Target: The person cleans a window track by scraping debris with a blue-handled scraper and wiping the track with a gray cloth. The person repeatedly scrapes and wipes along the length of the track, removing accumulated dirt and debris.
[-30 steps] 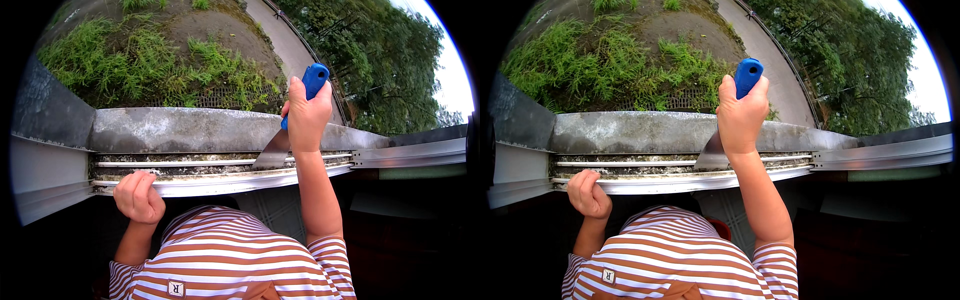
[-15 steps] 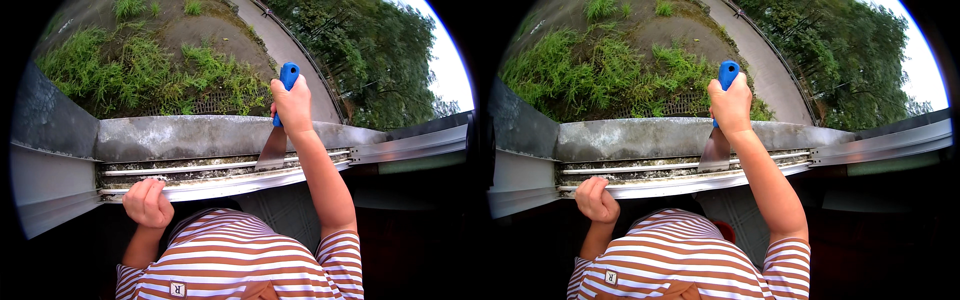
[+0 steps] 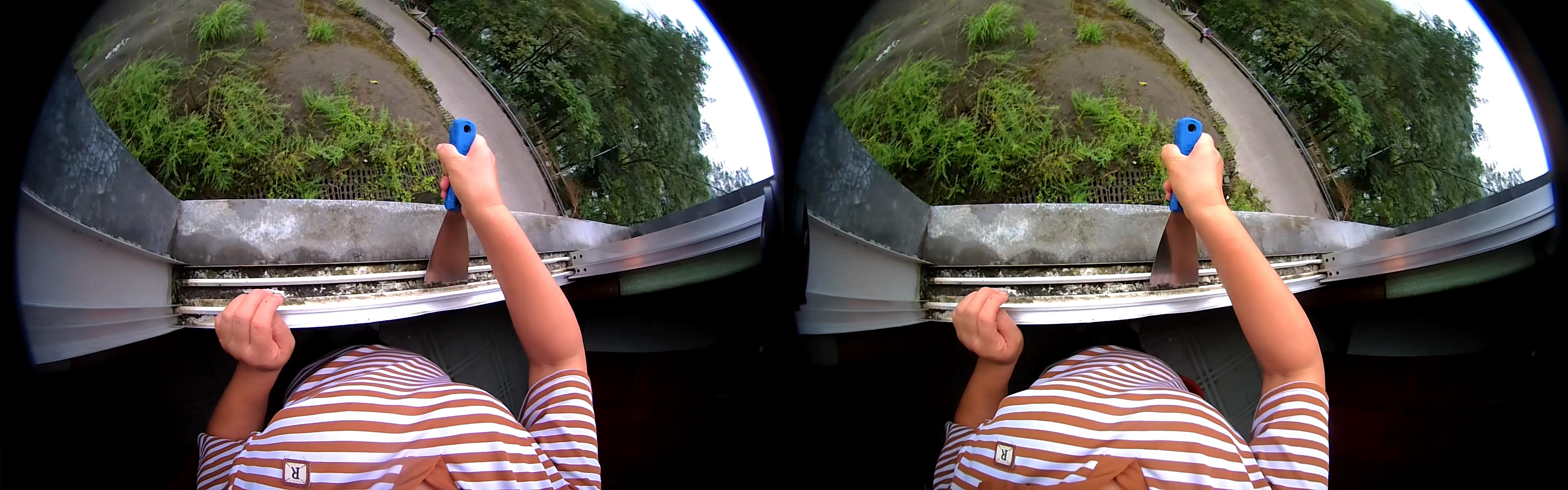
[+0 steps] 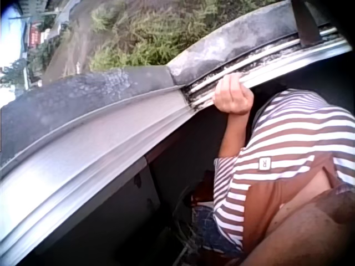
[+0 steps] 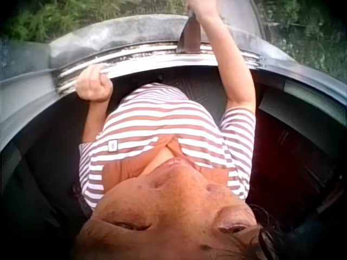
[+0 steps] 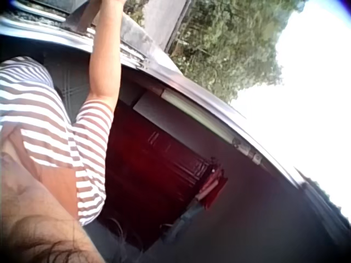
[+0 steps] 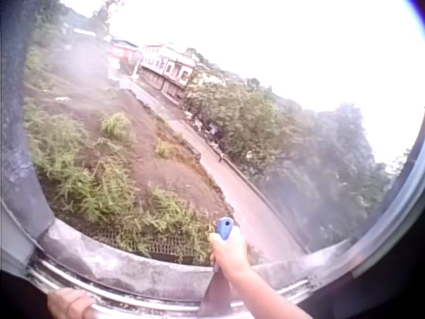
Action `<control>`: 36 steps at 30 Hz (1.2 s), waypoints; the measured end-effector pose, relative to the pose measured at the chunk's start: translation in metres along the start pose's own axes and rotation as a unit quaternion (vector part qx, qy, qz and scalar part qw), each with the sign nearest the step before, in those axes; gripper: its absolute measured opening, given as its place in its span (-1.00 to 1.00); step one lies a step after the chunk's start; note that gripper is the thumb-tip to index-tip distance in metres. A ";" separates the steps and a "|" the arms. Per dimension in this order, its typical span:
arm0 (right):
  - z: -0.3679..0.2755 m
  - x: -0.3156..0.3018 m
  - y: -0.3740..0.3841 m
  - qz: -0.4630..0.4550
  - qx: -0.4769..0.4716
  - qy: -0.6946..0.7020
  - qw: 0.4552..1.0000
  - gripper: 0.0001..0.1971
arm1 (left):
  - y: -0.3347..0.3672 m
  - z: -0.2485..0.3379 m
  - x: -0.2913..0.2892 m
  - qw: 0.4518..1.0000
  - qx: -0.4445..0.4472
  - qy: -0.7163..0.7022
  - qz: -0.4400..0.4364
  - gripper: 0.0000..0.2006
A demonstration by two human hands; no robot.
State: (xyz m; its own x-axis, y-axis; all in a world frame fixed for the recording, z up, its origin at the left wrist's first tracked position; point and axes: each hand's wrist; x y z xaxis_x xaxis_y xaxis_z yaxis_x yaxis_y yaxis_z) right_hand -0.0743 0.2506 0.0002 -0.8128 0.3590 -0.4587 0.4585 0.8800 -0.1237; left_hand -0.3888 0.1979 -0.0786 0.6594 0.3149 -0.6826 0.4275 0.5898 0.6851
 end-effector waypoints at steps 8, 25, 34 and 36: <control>-0.020 -0.043 0.038 -0.010 0.059 0.164 0.985 -0.82 | -0.004 0.000 0.002 0.999 -0.015 0.029 0.002 -0.81; -0.016 -0.148 0.090 0.342 -0.396 0.128 0.842 -0.68 | 0.004 0.004 0.009 0.999 -0.025 0.030 0.022 -0.82; -0.028 -0.194 -0.031 0.192 -0.375 0.288 0.860 -0.82 | -0.003 0.008 0.007 0.998 -0.063 0.028 0.001 -0.78; -0.018 -0.200 -0.061 0.191 -0.338 0.259 0.885 -0.84 | -0.004 0.007 0.008 0.998 -0.060 0.024 -0.005 -0.78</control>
State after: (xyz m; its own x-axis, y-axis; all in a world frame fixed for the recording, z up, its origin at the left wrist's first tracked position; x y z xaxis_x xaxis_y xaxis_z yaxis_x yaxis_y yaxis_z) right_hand 0.0536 0.1311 0.1155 -0.7806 0.6110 0.1320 0.5579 0.5858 0.5878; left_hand -0.3808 0.1930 -0.0851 0.6240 0.3425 -0.7024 0.3546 0.6769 0.6450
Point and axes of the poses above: each hand's wrist, its own y-axis towards the middle knuckle, its own x-axis out of the palm, z = x × y, and after that the axes turned 15 degrees about -z, right-handed
